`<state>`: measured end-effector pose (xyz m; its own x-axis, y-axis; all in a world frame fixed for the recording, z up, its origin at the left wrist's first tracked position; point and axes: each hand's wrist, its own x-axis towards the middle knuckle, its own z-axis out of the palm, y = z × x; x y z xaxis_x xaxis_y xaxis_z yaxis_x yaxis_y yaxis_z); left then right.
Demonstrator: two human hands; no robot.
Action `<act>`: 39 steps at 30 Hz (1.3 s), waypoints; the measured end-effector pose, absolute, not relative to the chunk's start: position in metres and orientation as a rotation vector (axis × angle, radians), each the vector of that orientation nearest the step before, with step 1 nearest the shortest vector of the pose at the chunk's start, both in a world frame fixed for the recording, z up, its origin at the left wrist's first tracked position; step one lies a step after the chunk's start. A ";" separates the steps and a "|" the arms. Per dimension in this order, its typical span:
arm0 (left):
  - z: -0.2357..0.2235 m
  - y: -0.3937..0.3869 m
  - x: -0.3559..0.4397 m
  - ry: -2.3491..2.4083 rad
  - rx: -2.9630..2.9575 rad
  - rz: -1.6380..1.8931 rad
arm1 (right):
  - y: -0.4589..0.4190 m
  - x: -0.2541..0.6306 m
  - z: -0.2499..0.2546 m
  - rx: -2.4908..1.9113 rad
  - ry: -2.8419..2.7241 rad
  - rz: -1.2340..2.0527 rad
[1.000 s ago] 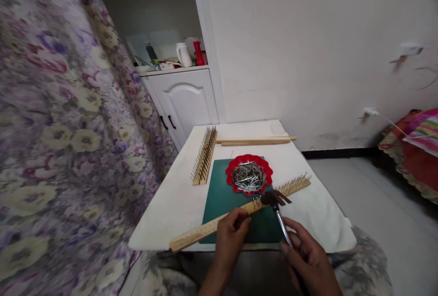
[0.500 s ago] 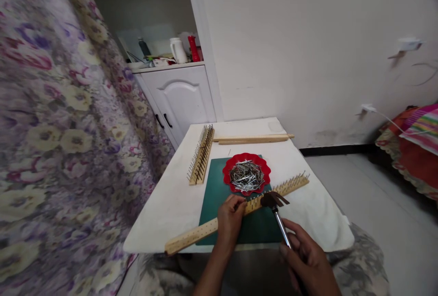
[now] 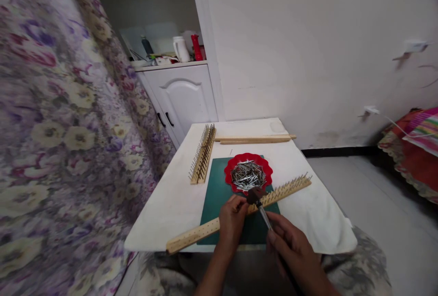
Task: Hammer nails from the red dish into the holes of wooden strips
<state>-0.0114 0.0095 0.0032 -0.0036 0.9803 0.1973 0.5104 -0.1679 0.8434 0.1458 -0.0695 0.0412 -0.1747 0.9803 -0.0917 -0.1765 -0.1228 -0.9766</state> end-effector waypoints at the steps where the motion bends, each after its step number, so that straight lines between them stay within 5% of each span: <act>1: 0.004 0.009 -0.011 1.544 1.725 1.094 | -0.068 0.144 0.042 -1.060 -1.154 1.500; 26: 0.005 0.008 -0.010 1.576 1.746 1.066 | -0.067 0.140 0.038 -1.109 -1.311 1.332; 39: 0.033 0.041 -0.022 1.505 1.963 1.029 | -0.081 0.171 0.029 -1.149 -0.961 1.386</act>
<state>-0.0223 0.0414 0.0327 0.1223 0.9515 0.2822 0.6086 -0.2965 0.7360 0.1710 -0.0806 0.0294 0.0080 0.9908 -0.1354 -0.2204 -0.1303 -0.9667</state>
